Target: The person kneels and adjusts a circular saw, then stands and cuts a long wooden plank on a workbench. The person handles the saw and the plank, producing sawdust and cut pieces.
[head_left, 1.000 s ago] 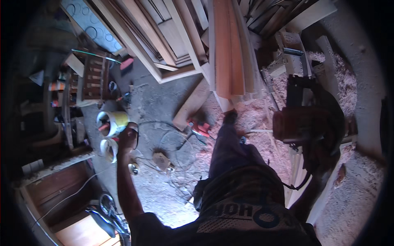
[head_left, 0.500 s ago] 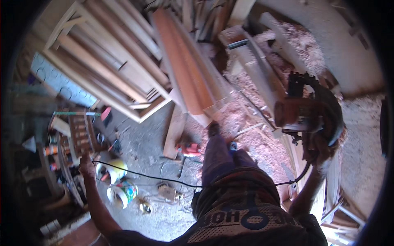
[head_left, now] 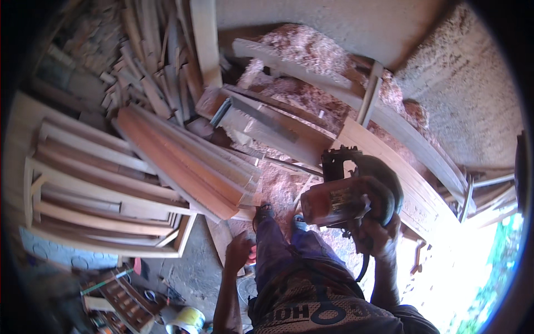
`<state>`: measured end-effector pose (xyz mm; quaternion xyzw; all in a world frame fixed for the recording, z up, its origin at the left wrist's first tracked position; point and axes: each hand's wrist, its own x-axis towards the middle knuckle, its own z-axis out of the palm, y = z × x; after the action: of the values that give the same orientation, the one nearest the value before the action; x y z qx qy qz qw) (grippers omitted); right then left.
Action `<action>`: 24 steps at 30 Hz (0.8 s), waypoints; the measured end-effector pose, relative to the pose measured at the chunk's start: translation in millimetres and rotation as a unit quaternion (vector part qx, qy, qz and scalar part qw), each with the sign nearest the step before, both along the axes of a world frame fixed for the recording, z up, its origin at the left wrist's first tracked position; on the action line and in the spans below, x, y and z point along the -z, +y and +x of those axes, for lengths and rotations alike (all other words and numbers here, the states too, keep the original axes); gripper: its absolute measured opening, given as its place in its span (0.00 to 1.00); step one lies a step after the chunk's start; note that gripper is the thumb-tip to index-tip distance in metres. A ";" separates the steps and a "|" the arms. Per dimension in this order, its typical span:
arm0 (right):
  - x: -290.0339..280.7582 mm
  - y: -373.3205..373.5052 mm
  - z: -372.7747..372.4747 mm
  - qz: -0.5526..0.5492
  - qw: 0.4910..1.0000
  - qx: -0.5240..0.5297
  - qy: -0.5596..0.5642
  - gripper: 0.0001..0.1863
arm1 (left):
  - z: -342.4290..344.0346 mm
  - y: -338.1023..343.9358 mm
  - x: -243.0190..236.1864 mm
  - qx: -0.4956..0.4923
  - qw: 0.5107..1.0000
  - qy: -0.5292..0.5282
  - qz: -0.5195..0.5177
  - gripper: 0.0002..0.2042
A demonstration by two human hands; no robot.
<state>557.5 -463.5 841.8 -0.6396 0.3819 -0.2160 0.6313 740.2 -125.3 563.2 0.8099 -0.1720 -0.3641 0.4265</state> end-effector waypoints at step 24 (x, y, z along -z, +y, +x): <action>122.0 37.4 9.1 0.276 0.904 0.276 -0.177 0.11 | 48.4 -266.4 -156.0 0.229 0.945 -0.079 -0.218 0.38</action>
<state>566.5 -426.1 719.8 -0.2605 0.4694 -0.3768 0.7549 788.7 -391.7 719.1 0.6622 -0.4613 -0.3403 0.4825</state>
